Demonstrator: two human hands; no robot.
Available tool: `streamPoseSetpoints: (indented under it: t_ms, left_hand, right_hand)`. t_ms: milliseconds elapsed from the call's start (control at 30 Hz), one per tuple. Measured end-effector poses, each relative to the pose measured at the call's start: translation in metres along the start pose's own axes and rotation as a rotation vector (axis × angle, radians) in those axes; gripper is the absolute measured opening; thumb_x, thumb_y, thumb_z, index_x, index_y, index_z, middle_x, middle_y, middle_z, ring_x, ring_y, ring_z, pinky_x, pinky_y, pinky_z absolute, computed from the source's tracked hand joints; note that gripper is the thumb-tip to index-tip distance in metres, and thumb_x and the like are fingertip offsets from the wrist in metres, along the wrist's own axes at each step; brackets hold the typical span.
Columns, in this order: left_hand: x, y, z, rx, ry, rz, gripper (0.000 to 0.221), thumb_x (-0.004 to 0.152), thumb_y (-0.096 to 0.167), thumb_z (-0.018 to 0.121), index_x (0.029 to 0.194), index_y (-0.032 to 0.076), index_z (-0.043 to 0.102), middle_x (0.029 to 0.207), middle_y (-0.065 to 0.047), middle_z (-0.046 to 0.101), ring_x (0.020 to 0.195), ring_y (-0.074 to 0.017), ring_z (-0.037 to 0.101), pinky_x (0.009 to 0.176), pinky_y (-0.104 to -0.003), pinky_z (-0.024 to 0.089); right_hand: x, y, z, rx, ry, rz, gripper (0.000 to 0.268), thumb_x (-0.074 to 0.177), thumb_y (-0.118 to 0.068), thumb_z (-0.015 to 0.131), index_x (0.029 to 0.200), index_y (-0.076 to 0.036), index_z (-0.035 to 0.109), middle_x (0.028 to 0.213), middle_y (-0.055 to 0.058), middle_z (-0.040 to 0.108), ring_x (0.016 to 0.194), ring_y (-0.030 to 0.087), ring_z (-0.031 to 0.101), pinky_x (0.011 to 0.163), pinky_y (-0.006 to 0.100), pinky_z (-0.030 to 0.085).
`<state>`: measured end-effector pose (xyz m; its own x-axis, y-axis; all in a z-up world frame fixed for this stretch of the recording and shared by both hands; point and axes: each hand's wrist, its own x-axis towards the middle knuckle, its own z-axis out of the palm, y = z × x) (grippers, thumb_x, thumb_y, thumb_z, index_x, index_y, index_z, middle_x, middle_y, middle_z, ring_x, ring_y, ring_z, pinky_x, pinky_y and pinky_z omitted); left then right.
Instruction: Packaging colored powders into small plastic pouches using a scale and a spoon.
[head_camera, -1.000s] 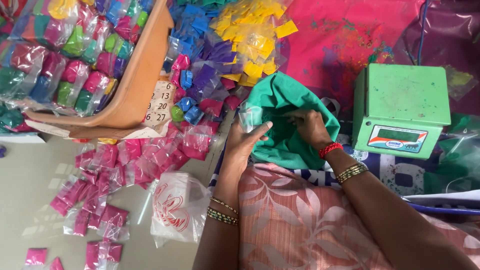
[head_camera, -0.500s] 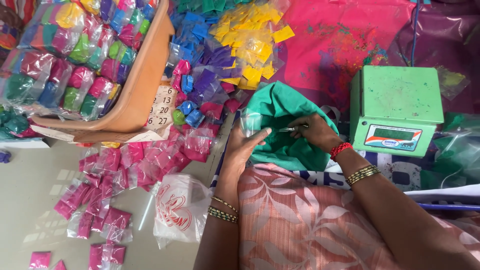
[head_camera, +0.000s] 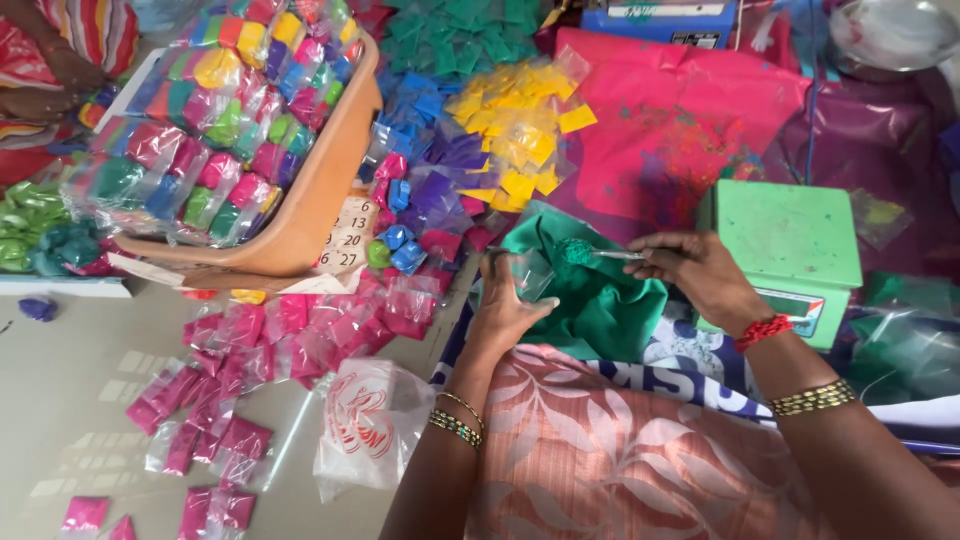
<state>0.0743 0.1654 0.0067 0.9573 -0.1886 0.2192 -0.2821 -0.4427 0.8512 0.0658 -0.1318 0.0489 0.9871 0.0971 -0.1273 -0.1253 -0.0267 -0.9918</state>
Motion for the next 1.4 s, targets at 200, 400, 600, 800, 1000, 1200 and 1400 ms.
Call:
streamPoseSetpoints:
  t_ms: [200, 400, 600, 800, 1000, 1200, 1400]
  left_hand:
    - [0.015, 0.007, 0.011, -0.017, -0.075, -0.001, 0.086, 0.068, 0.017, 0.091, 0.136, 0.006, 0.039, 0.135, -0.019, 0.038, 0.106, -0.0316, 0.062, 0.090, -0.044, 0.057]
    - [0.019, 0.008, 0.018, -0.023, -0.156, -0.019, 0.088, 0.067, 0.023, 0.093, 0.133, 0.004, 0.039, 0.132, -0.019, 0.038, 0.102, -0.0299, 0.064, 0.087, -0.042, 0.059]
    - [0.027, 0.019, 0.021, -0.035, -0.201, -0.049, 0.098, 0.064, 0.028, 0.093, 0.138, 0.001, 0.036, 0.132, -0.018, 0.039, 0.103, -0.0295, 0.065, 0.087, -0.042, 0.060]
    - [0.036, -0.011, 0.033, -0.087, -0.081, 0.073, 0.099, 0.065, 0.030, 0.097, 0.138, -0.002, 0.039, 0.130, -0.023, 0.042, 0.119, -0.0388, 0.052, 0.102, -0.044, 0.050]
    - [0.025, -0.008, 0.016, -0.405, -0.097, -0.005, 0.072, 0.073, 0.018, 0.094, 0.129, 0.002, 0.052, 0.133, -0.016, 0.046, 0.123, -0.0274, 0.054, 0.099, -0.040, 0.052]
    - [0.012, 0.018, -0.007, -0.967, -0.151, -0.139, 0.067, 0.075, 0.005, 0.089, 0.129, 0.009, 0.050, 0.119, -0.001, 0.055, 0.106, -0.0149, 0.064, 0.093, -0.033, 0.057]
    - [0.017, 0.035, 0.019, -0.333, -0.126, -0.104, 0.067, 0.072, 0.022, 0.091, 0.124, 0.008, 0.051, 0.120, -0.010, 0.053, 0.095, -0.0226, 0.066, 0.078, -0.037, 0.056]
  right_hand:
    - [-0.020, -0.068, -0.004, -0.031, -0.002, 0.034, 0.026, 0.099, -0.002, 0.055, 0.116, 0.011, 0.068, 0.105, 0.020, 0.075, 0.098, 0.025, 0.076, 0.092, 0.035, 0.061]
    - [-0.015, -0.065, -0.004, -0.082, -0.051, 0.076, 0.027, 0.098, -0.003, 0.055, 0.117, 0.009, 0.070, 0.104, 0.019, 0.077, 0.096, 0.024, 0.076, 0.091, 0.034, 0.061]
    - [0.001, -0.054, 0.003, -0.079, -0.099, 0.055, 0.025, 0.098, -0.003, 0.057, 0.114, 0.009, 0.072, 0.105, 0.020, 0.077, 0.096, 0.023, 0.077, 0.087, 0.033, 0.062]
    - [-0.012, -0.062, 0.052, -0.821, 0.009, -0.595, 0.027, 0.091, 0.004, 0.064, 0.114, -0.003, 0.076, 0.112, 0.013, 0.078, 0.102, 0.022, 0.076, 0.087, 0.032, 0.062]
    - [-0.034, -0.078, 0.051, -0.700, 0.198, -0.569, 0.035, 0.091, 0.013, 0.056, 0.117, -0.002, 0.073, 0.108, 0.016, 0.076, 0.097, 0.023, 0.076, 0.083, 0.032, 0.061]
    - [0.001, 0.048, 0.010, -0.491, 0.236, -0.293, 0.032, 0.092, 0.011, 0.053, 0.112, -0.001, 0.074, 0.094, 0.016, 0.078, 0.088, 0.020, 0.079, 0.075, 0.033, 0.062]
    - [-0.001, 0.095, 0.024, -0.795, 0.337, -0.552, 0.021, 0.092, -0.011, 0.070, 0.112, -0.003, 0.072, 0.113, 0.021, 0.072, 0.106, 0.042, 0.069, 0.089, 0.049, 0.058]
